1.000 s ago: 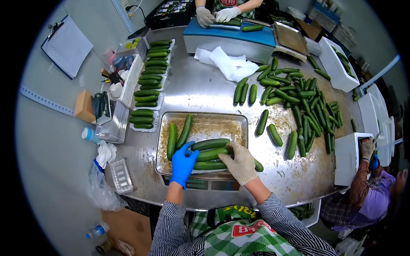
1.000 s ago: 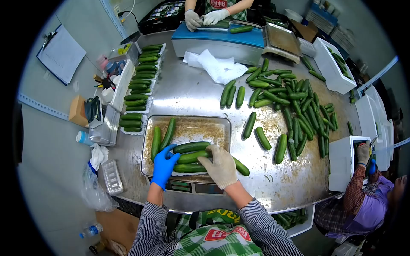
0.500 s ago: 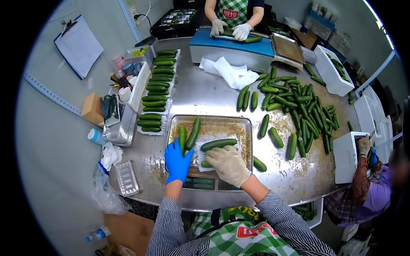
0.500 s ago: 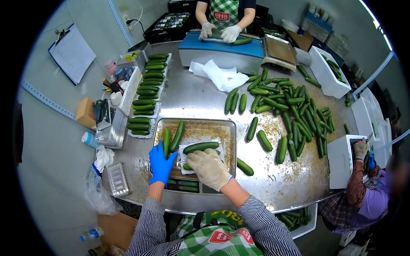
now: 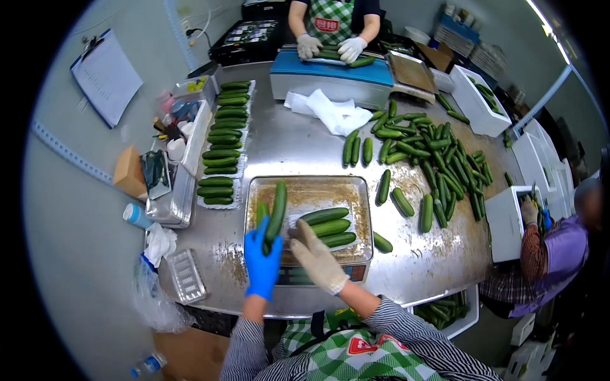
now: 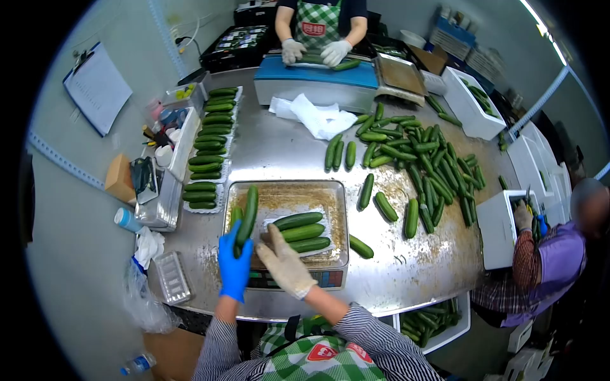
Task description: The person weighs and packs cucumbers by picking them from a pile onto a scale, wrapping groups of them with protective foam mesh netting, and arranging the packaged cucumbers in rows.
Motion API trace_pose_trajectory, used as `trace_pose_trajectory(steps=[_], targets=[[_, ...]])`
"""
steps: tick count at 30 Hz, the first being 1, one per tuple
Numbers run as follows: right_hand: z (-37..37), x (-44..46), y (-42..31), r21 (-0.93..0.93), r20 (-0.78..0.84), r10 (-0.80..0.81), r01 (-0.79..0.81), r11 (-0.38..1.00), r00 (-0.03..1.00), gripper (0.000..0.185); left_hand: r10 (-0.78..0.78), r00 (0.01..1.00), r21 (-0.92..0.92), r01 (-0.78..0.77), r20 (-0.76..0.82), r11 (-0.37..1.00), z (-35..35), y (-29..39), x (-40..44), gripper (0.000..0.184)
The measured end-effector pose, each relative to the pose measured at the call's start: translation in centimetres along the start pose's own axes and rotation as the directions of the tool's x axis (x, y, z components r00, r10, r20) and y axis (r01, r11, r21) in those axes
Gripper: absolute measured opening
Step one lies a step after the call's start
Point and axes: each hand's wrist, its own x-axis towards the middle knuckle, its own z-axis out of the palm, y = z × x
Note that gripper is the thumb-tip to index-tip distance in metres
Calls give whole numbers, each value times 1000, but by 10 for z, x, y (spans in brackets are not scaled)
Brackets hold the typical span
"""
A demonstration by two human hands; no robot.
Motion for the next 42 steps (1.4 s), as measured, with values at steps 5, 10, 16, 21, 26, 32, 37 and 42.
trace_pose_trajectory(steps=[5,10,16,21,26,32,37,42], targets=[[3,-16,0,95,-65,94,-88,992,993,67,30,988,-98,-15,153,995,11,22,-73,66],[-22,-55,-7,-92,80,106,-98,991,991,64,-172,960,-617,273,220,738,15,25,-82,71],[-44,-75,-1,-245,250,-54,117,962,967,70,-336,918,-538,397,213,744,26,43,-86,59],[-89,-65,-8,-641,123,-293,301,706,948,92,-294,677,-591,734,675,334,5,45,-64,56],[-113,-47,-61,-624,608,-311,682,383,731,92,-164,425,-324,843,890,429,11,59,-54,49],[-132,-51,-23,-499,541,11,311,809,841,73,-114,556,-266,556,823,787,16,52,-31,41],[-145,-35,-7,-483,108,-114,153,862,988,71,-375,918,260,333,132,907,41,45,25,50],[-124,28,10,-539,-163,-319,187,821,934,72,-470,879,430,394,83,813,71,35,37,62]])
